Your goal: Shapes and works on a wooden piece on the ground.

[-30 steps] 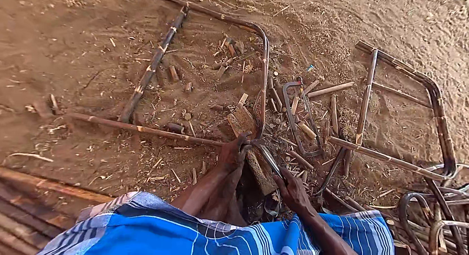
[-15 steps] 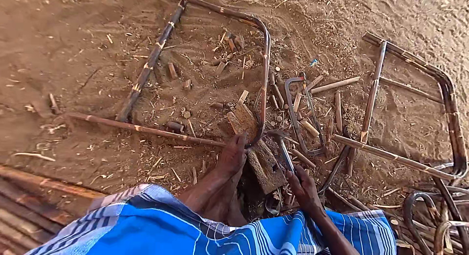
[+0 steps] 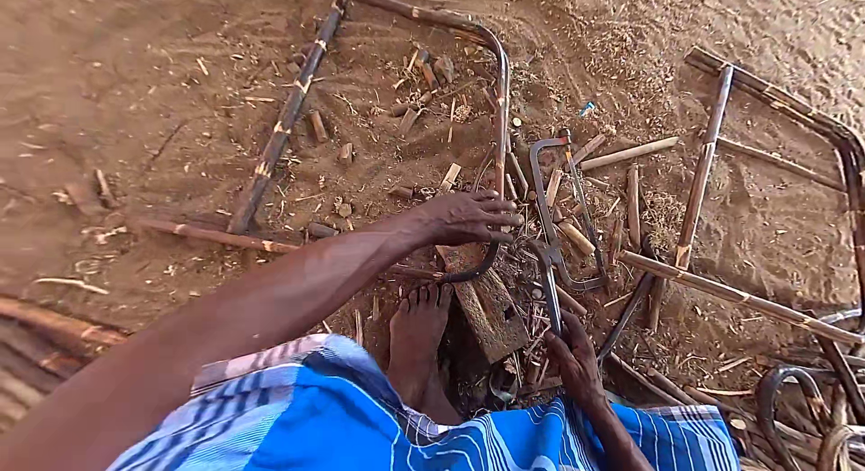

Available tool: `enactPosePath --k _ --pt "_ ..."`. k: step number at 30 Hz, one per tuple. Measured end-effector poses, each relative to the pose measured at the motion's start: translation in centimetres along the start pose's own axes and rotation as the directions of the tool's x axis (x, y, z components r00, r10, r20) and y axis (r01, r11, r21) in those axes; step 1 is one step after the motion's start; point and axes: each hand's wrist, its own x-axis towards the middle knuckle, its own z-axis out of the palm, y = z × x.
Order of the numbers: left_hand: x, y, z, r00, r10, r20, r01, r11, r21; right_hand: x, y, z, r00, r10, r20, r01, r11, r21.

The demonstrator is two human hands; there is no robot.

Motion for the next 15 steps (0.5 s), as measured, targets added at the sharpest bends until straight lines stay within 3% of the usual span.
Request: enactPosePath --k 2,4,11,15 --pt "1.6 -0.4 1.9 0.991 0.125 0.038 -0.123 0.991 -0.049 -0.2 -0.4 -0.2 1.0 -0.013 0.013 0.013 1.0 -0.012" --pt "2.1 -0.8 3.1 0.988 0.152 0.04 -0.148 0.985 -0.084 -0.3 -0.9 -0.2 0.999 -0.022 0.031 0.024 0.998 -0.054" --pt "2.7 -1.1 3.2 0.992 0.129 -0.014 -0.129 0.992 0.006 -0.3 -0.6 0.8 0.984 -0.006 0.176 0.017 0.998 -0.062" --pt "2.4 -1.2 3.6 0.993 0.09 -0.08 -0.099 0.989 -0.108 -0.4 -0.3 2.0 0.971 -0.008 0.237 0.015 0.999 -0.028"
